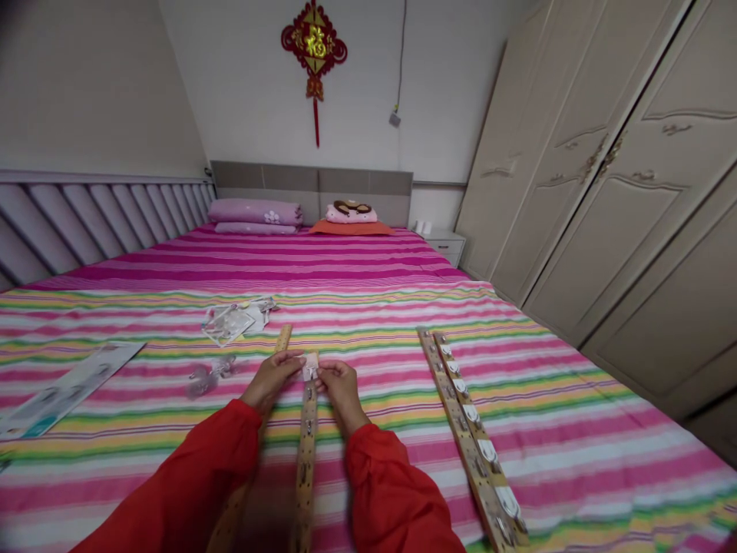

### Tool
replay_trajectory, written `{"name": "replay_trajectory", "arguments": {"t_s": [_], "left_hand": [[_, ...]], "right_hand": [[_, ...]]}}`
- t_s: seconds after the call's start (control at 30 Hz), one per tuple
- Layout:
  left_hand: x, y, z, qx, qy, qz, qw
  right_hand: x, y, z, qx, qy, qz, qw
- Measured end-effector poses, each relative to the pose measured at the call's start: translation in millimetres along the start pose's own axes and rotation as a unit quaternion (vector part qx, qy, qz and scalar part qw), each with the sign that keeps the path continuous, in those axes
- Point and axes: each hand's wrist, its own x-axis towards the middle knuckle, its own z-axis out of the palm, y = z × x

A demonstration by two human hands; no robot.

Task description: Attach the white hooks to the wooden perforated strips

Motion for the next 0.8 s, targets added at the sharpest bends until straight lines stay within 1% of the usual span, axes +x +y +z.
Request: {"name": "replay_trajectory", "arguments": {"t_s": [0.13,0.27,0.43,0.63,0.8], "left_hand": [[11,-12,-2.6,0.007,0.013,-0.011,1.0],[25,-19,-3.0,0.023,0.013,0.004,1.0],[42,-26,-1.7,0.046,0.023,0.02,0.998],[59,-37,-1.6,0.086,0.038,0.051,0.994],[64,-45,-3.8,0.135,0.058,0.076,0.986]], "right_hand": [[14,13,3,-0.002,0.029,0.001,1.0],[27,25,4,-0.009,0.047,-0.007,0.999],[41,33,2,-0.023,0.055,-0.019,0.998],[46,39,0,-0.047,0.057,-0.023,0.997],[49,46,-2,-0.073,0.06,-0.027,0.995]]}}
